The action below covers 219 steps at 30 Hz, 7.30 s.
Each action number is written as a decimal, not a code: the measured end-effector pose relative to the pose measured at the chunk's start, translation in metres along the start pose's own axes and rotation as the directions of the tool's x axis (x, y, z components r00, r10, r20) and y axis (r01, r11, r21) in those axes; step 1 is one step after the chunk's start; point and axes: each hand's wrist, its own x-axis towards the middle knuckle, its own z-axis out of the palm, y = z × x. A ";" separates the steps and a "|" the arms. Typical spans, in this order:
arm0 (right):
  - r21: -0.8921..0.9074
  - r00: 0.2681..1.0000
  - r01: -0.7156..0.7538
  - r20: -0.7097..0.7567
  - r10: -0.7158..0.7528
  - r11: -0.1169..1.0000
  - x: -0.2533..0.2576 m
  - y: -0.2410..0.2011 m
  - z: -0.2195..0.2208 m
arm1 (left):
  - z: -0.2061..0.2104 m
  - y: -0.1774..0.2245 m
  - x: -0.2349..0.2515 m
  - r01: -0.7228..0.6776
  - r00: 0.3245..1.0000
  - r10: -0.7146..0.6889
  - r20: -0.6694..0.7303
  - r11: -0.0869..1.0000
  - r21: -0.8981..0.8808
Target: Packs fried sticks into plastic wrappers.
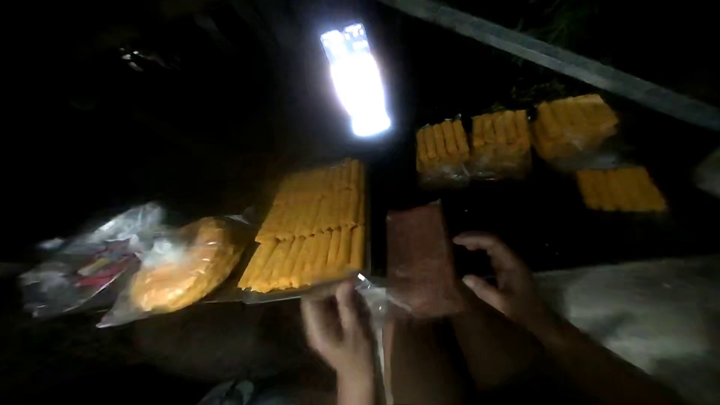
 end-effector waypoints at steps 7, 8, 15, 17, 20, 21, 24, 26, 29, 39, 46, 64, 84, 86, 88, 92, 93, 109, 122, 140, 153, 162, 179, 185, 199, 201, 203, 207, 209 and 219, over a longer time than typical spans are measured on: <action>0.097 0.999 -0.042 0.037 0.038 0.994 0.013 -0.028 0.022 | 0.059 -0.016 -0.001 0.159 0.984 -0.133 0.116 0.953 -0.257; 0.097 0.995 -0.074 0.072 0.067 0.992 0.015 -0.029 0.028 | 0.063 -0.012 -0.003 0.200 0.975 -0.159 0.158 0.935 -0.294; 0.238 0.914 -0.403 0.144 0.379 0.884 0.029 -0.024 0.037 | 0.064 -0.012 -0.006 0.515 0.830 -0.409 0.379 0.823 -0.241; 0.234 0.894 -0.449 0.124 0.431 0.862 0.034 -0.017 0.030 | 0.059 -0.016 -0.005 0.486 0.844 -0.390 0.367 0.846 -0.219; 0.264 0.860 -0.504 0.062 0.507 0.823 0.040 -0.006 0.021 | 0.052 -0.018 -0.004 0.407 0.886 -0.352 0.302 0.903 -0.138; 0.263 0.847 -0.523 0.054 0.529 0.811 0.043 -0.004 0.017 | 0.049 -0.020 -0.004 0.386 0.902 -0.343 0.263 0.913 -0.132; 0.232 0.837 -0.541 0.062 0.543 0.808 0.046 0.000 0.007 | 0.032 -0.028 -0.004 0.275 0.952 -0.242 0.189 0.946 -0.171; 0.224 0.851 -0.520 0.051 0.523 0.824 0.046 0.003 0.003 | 0.017 -0.026 0.000 0.148 0.977 -0.106 0.184 0.961 -0.232; 0.244 0.854 -0.514 0.053 0.517 0.823 0.046 0.003 0.002 | -0.003 -0.012 0.006 -0.101 0.974 0.128 0.184 0.984 -0.149; 0.022 0.978 -0.005 0.207 0.001 1.000 0.034 -0.016 0.012 | -0.019 0.006 -0.005 0.285 0.707 -0.337 0.622 0.941 0.185; 0.243 0.931 0.126 0.307 -0.199 0.962 0.030 -0.047 0.015 | -0.004 0.013 -0.002 0.407 0.622 -0.244 0.744 0.912 -0.041; 0.016 0.886 -0.424 -0.196 0.419 0.905 0.053 0.018 0.021 | 0.025 -0.013 -0.081 0.905 0.415 -0.710 0.569 0.260 -0.337; -0.136 0.866 -0.366 0.311 0.391 0.920 0.000 -0.023 0.015 | 0.027 -0.021 -0.076 0.714 0.635 -0.645 0.425 0.700 -0.005; -0.123 0.773 -0.464 0.426 0.469 0.877 -0.003 -0.026 0.017 | 0.030 -0.026 -0.081 0.649 0.683 -0.573 0.453 0.761 -0.015; -0.103 0.700 -0.542 0.493 0.517 0.834 0.002 -0.024 0.017 | 0.032 -0.027 -0.081 0.576 0.734 -0.524 0.433 0.818 0.013; -0.107 0.787 -0.475 0.393 0.476 0.873 0.010 -0.015 0.010 | 0.023 -0.027 -0.079 0.374 0.822 -0.404 0.402 0.914 0.156; -0.147 0.840 -0.414 0.318 0.440 0.898 0.012 -0.012 0.009 | 0.022 -0.028 -0.079 0.327 0.848 -0.370 0.379 0.929 0.173; -0.518 0.909 0.168 0.411 0.071 0.839 0.022 -0.023 0.034 | 0.036 -0.024 -0.057 -0.320 0.894 0.006 0.447 0.708 0.629; -0.648 0.899 -0.091 0.274 0.343 0.756 0.031 0.011 0.016 | 0.036 -0.023 -0.052 -0.082 0.814 -0.314 0.489 0.772 0.631; -0.517 0.751 0.071 0.591 0.295 0.853 0.109 0.026 0.018 | 0.047 -0.075 -0.060 -0.141 0.767 -0.215 0.604 0.863 0.486; -0.125 0.352 0.670 0.921 -0.165 0.732 0.178 -0.003 0.155 | 0.047 -0.077 -0.055 -0.086 0.731 -0.257 0.632 0.884 0.459; -0.256 0.489 0.608 0.866 -0.100 0.751 0.239 -0.003 0.149 | 0.048 -0.081 -0.056 -0.055 0.738 -0.249 0.627 0.904 0.424; -0.202 0.298 0.817 0.950 -0.095 0.540 0.245 0.048 0.154 | 0.045 -0.085 -0.056 -0.046 0.718 -0.268 0.642 0.903 0.428; -0.098 0.296 0.840 0.906 -0.301 0.533 0.248 0.061 0.146 | 0.045 -0.084 -0.055 -0.048 0.723 -0.258 0.641 0.907 0.419; -0.156 0.199 0.770 0.980 -0.001 0.619 0.286 0.007 0.182 | 0.045 -0.083 -0.055 -0.032 0.723 -0.276 0.633 0.902 0.430; -0.155 0.177 0.746 0.984 0.031 0.647 0.284 0.006 0.195 | 0.044 -0.082 -0.054 -0.033 0.717 -0.277 0.639 0.903 0.429; -0.146 0.143 0.752 0.988 0.057 0.643 0.281 0.012 0.206 | 0.044 -0.084 -0.056 -0.052 0.736 -0.246 0.630 0.908 0.416; -0.190 0.108 0.758 0.980 0.167 0.624 0.279 0.018 0.214 | 0.045 -0.087 -0.059 -0.069 0.751 -0.228 0.620 0.907 0.416; -0.198 0.118 0.758 0.979 0.167 0.622 0.280 0.019 0.214 | 0.045 -0.090 -0.060 -0.091 0.737 -0.234 0.635 0.896 0.435; -0.191 0.091 0.792 0.976 0.197 0.579 0.282 0.014 0.219 | 0.041 -0.085 -0.055 -0.083 0.734 -0.232 0.639 0.902 0.423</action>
